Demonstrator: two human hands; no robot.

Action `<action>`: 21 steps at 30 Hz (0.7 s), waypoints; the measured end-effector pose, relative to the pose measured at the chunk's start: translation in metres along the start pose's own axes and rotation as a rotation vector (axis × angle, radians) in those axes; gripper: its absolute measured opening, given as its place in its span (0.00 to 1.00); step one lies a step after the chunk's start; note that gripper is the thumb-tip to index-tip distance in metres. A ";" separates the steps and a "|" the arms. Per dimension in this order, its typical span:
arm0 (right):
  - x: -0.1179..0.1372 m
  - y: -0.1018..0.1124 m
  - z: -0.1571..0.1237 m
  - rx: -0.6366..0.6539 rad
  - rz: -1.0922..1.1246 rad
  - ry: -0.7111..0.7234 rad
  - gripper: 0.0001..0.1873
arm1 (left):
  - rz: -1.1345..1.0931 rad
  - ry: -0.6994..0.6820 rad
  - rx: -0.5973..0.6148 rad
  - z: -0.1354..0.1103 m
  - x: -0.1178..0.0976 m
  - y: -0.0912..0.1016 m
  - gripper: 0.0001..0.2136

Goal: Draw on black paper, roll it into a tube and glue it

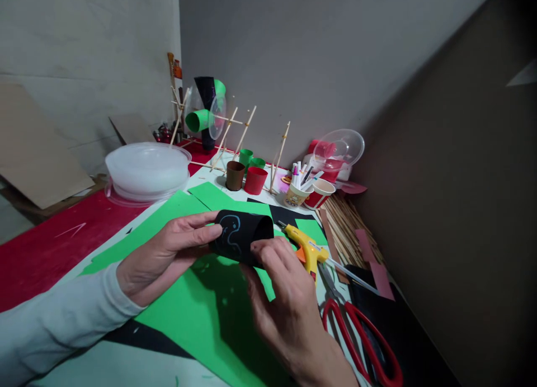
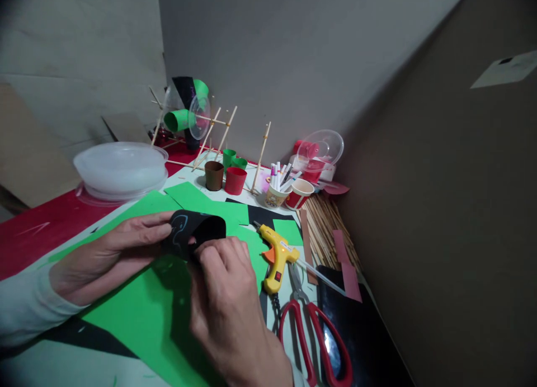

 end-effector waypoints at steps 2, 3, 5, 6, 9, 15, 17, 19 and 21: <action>0.001 0.002 0.000 0.003 -0.040 0.012 0.09 | 0.002 0.028 -0.033 0.000 0.002 0.003 0.12; 0.001 0.003 0.001 0.013 -0.071 0.012 0.08 | 0.030 0.030 -0.055 0.000 0.002 0.005 0.13; 0.000 0.004 0.001 0.045 -0.162 0.007 0.07 | 0.161 0.018 -0.121 -0.001 -0.001 0.012 0.16; -0.001 0.004 0.001 0.071 -0.215 0.006 0.07 | 0.253 -0.006 -0.150 -0.002 -0.004 0.015 0.18; -0.004 -0.004 0.000 0.188 -0.361 0.011 0.06 | 0.618 -0.181 -0.174 -0.008 -0.017 0.013 0.22; -0.011 -0.025 -0.006 0.393 -0.538 0.055 0.11 | 1.339 -0.629 0.090 -0.028 -0.017 -0.030 0.13; -0.013 -0.028 -0.007 0.418 -0.530 0.043 0.10 | 1.397 -0.625 0.092 -0.027 -0.013 -0.031 0.09; -0.016 -0.028 -0.007 0.420 -0.495 0.010 0.09 | 1.403 -0.620 0.070 -0.025 -0.013 -0.028 0.06; -0.018 -0.026 -0.007 0.405 -0.425 -0.025 0.13 | 1.397 -0.631 0.071 -0.024 -0.014 -0.026 0.06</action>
Point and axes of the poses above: each hand's wrist, its own z-axis towards the middle knuckle, its own y-axis out of the back of the hand, x = y × z, the point moved 7 cm from there along z, towards the middle knuckle, and after that the axes turned 5 degrees about x, right-handed, at the moved point
